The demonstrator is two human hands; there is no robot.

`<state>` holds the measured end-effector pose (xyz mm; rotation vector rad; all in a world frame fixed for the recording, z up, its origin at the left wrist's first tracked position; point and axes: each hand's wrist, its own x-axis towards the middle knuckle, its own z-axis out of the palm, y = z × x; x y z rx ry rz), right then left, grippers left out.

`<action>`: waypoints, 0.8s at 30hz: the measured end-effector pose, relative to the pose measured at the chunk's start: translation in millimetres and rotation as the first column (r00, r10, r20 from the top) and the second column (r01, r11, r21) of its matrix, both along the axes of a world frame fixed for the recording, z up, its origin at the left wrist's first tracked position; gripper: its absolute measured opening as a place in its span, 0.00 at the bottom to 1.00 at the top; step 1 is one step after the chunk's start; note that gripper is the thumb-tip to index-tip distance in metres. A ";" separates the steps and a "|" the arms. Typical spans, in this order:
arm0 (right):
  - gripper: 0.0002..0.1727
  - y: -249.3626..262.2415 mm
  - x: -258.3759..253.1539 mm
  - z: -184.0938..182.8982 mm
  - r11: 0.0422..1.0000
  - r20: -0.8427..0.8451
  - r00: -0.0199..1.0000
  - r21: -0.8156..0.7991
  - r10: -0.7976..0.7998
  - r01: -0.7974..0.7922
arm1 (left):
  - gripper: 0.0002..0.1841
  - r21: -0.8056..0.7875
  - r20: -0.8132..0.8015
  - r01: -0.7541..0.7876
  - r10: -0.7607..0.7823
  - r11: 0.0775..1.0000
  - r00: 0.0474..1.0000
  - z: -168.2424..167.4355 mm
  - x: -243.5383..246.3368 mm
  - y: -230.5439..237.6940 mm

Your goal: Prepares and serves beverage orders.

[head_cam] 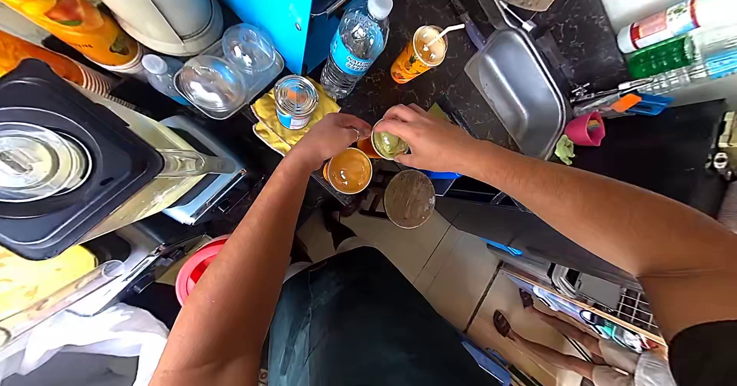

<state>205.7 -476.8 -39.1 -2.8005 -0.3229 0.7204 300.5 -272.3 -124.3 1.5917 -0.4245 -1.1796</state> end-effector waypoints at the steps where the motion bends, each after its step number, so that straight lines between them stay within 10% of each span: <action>1: 0.36 -0.5 -0.9 -1.5 1.000 0.016 1.000 0.003 0.003 -0.004 | 0.12 -0.001 0.001 0.016 -0.016 1.000 1.000 1.0 0.5 -0.7; 24: 0.34 11.4 4.9 -3.0 0.995 0.012 0.998 -0.084 0.061 -0.060 | 0.26 0.183 0.250 0.245 -0.286 0.952 0.925 15.0 17.4 -29.4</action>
